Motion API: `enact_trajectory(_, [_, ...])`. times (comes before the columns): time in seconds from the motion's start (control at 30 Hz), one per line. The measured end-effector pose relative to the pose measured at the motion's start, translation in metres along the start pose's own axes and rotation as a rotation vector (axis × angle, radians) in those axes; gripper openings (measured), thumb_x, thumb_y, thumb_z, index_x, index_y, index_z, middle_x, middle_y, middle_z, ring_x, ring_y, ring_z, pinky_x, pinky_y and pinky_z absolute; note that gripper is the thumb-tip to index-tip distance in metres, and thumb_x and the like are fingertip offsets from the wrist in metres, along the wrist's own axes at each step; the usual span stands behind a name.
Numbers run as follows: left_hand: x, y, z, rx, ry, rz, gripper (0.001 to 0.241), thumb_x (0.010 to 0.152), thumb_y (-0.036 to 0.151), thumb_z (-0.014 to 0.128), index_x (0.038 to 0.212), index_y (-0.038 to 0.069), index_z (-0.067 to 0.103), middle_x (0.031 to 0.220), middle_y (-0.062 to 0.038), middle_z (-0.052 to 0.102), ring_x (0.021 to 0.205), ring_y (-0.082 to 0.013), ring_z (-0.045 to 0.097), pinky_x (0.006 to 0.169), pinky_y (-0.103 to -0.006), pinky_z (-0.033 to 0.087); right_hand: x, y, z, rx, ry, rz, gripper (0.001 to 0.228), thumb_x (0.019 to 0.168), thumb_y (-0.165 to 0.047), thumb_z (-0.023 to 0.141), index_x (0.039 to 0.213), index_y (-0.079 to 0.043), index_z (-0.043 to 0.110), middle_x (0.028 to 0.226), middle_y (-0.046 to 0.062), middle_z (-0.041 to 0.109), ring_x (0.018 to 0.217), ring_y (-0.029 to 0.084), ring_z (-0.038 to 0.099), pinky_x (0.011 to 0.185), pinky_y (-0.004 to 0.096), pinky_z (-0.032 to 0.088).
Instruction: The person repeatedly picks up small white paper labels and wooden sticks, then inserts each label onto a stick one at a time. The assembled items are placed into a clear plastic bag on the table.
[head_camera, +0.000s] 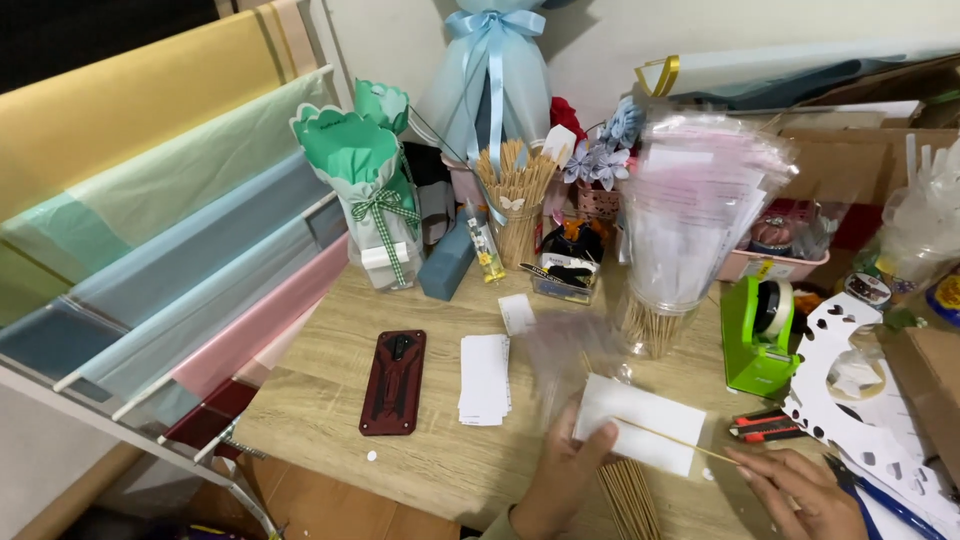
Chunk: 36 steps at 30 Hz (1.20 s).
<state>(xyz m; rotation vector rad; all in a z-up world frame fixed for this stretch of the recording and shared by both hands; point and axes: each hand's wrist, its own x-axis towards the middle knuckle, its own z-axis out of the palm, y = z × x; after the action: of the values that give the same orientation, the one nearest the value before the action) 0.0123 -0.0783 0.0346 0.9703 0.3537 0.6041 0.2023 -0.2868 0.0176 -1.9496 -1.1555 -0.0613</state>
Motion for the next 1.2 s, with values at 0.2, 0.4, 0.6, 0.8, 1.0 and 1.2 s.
enact_trajectory(0.2, [0.002, 0.03, -0.014, 0.06, 0.229, 0.11, 0.016, 0.093, 0.008, 0.068, 0.103, -0.003, 0.075, 0.103, -0.018, 0.08, 0.085, -0.0219, 0.074, 0.08, -0.0356, 0.065, -0.008, 0.02, -0.01, -0.021, 0.015, 0.029, 0.032, 0.088, -0.016, 0.069, 0.117, -0.023, 0.081, 0.1, -0.004, 0.081, 0.088, 0.012, 0.073, 0.084, 0.027, 0.05])
enact_trajectory(0.4, [0.001, 0.042, -0.016, 0.077, 0.188, 0.22, 0.021, 0.088, -0.012, 0.07, 0.101, 0.0, 0.059, 0.098, -0.019, 0.076, 0.096, -0.0253, 0.077, 0.081, -0.0364, 0.069, -0.011, 0.036, -0.009, 0.006, -0.009, -0.056, 0.027, 0.089, -0.017, 0.068, 0.111, -0.023, 0.083, 0.101, -0.008, 0.082, 0.091, 0.012, 0.072, 0.091, 0.028, 0.046])
enact_trajectory(0.6, [-0.001, 0.039, -0.029, 0.536, 0.059, 0.329, 0.012, 0.089, 0.001, 0.073, 0.088, 0.01, 0.066, 0.116, -0.012, 0.073, 0.086, -0.0126, 0.066, 0.077, -0.0238, 0.061, -0.012, 0.04, -0.011, -0.042, -0.001, -0.118, 0.028, 0.089, -0.018, 0.067, 0.113, -0.025, 0.081, 0.103, -0.01, 0.081, 0.091, 0.01, 0.072, 0.093, 0.028, 0.046])
enact_trajectory(0.8, [-0.006, 0.044, -0.029, 0.61, 0.04, 0.452, 0.016, 0.088, -0.001, 0.073, 0.096, 0.012, 0.078, 0.127, -0.015, 0.069, 0.111, -0.0253, 0.072, 0.096, -0.036, 0.067, -0.017, 0.039, -0.016, -0.158, 0.031, -0.136, 0.028, 0.09, -0.021, 0.067, 0.113, -0.027, 0.08, 0.107, -0.01, 0.078, 0.094, 0.012, 0.07, 0.097, 0.032, 0.044])
enact_trajectory(1.0, [-0.02, 0.043, -0.03, 0.584, -0.058, 0.557, 0.031, 0.098, -0.007, 0.059, 0.093, 0.015, 0.081, 0.139, -0.013, 0.064, 0.114, -0.0255, 0.063, 0.096, -0.0414, 0.063, -0.021, 0.026, -0.014, -0.136, 0.048, -0.016, 0.027, 0.094, -0.022, 0.064, 0.112, -0.028, 0.082, 0.107, -0.008, 0.076, 0.096, 0.014, 0.067, 0.111, 0.033, 0.039])
enact_trajectory(1.2, [-0.017, 0.035, -0.034, 0.628, -0.043, 0.571, 0.025, 0.092, -0.006, 0.069, 0.111, 0.008, 0.076, 0.13, -0.017, 0.068, 0.098, -0.019, 0.068, 0.09, -0.0302, 0.065, -0.017, 0.025, -0.011, -0.144, 0.042, -0.123, 0.026, 0.092, -0.018, 0.065, 0.111, -0.027, 0.081, 0.101, -0.007, 0.075, 0.093, 0.012, 0.067, 0.103, 0.03, 0.042])
